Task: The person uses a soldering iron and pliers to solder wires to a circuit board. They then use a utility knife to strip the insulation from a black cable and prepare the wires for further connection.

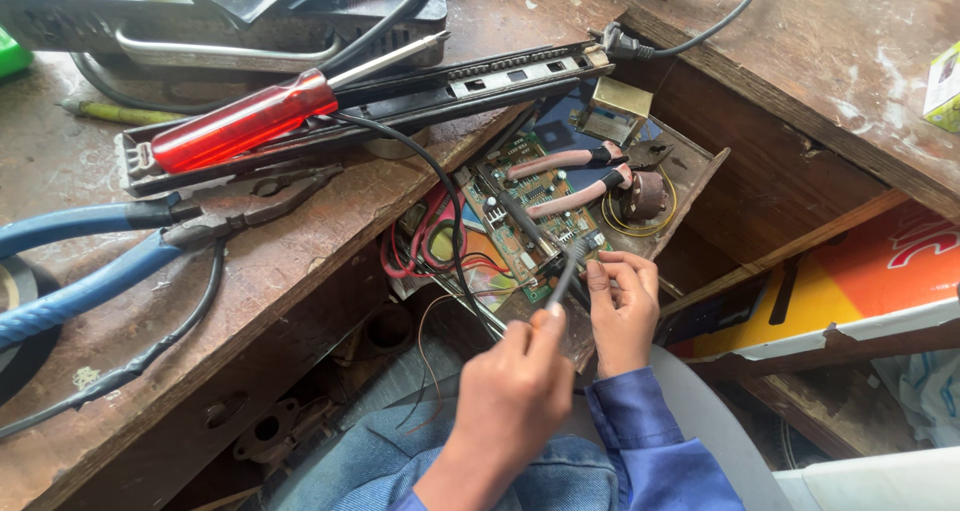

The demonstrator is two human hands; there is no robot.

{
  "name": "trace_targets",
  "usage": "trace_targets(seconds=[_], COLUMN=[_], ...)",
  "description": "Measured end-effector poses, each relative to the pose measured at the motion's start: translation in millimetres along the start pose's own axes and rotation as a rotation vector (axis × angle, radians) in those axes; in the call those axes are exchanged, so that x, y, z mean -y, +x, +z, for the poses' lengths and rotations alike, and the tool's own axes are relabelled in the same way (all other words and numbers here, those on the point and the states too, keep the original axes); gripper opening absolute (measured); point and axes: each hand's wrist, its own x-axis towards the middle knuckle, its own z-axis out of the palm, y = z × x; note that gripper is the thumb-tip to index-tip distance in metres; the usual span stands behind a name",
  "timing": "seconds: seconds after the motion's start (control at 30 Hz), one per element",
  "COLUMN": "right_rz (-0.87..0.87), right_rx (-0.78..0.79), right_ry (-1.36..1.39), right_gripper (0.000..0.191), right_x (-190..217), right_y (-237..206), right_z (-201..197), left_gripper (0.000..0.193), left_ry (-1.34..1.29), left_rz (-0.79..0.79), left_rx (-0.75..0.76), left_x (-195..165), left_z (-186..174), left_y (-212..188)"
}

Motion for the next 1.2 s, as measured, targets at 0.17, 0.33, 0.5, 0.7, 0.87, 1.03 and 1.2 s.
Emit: trace_targets(seconds=[0.17,0.33,0.5,0.7,0.87,1.03,1.2], right_rz=[-0.005,0.005,-0.052,-0.091,-0.086,-0.061,0.005], right_rx=[-0.011,-0.019,0.009,0.011,-0.007,-0.011,-0.045], right_ry=[-0.018,-0.053,-0.019,-0.021,0.001,-0.006,0.048], right_gripper=[0.021,0.018,0.016,0.021,0.023,0.019,0.015], right_x=[0.5,0.2,1.0,5.0,6.6,6.6,6.6], right_y=[-0.2,-0.4,-1.1,-2.1,-3.1,-2.7,-2.2], right_z=[0.4,-0.8,-0.9,0.6,1.0,0.7,1.5], left_gripper=[0.043,0.044,0.044,0.043,0.044,0.043,0.044], left_ry=[0.016,0.038,0.042,0.04,0.042,0.024,0.007], left_rz=[-0.013,0.002,-0.009,-0.003,0.005,-0.002,-0.009], left_rx=[-0.009,0.0,0.013,0.014,0.021,0.023,0.015], left_x=[5.1,5.0,4.6,4.0,2.7,3.7,2.9], left_z=[-1.0,1.7,3.0,2.1,2.1,2.5,2.2], left_y=[0.8,0.2,-0.9,0.1,0.1,0.0,-0.3])
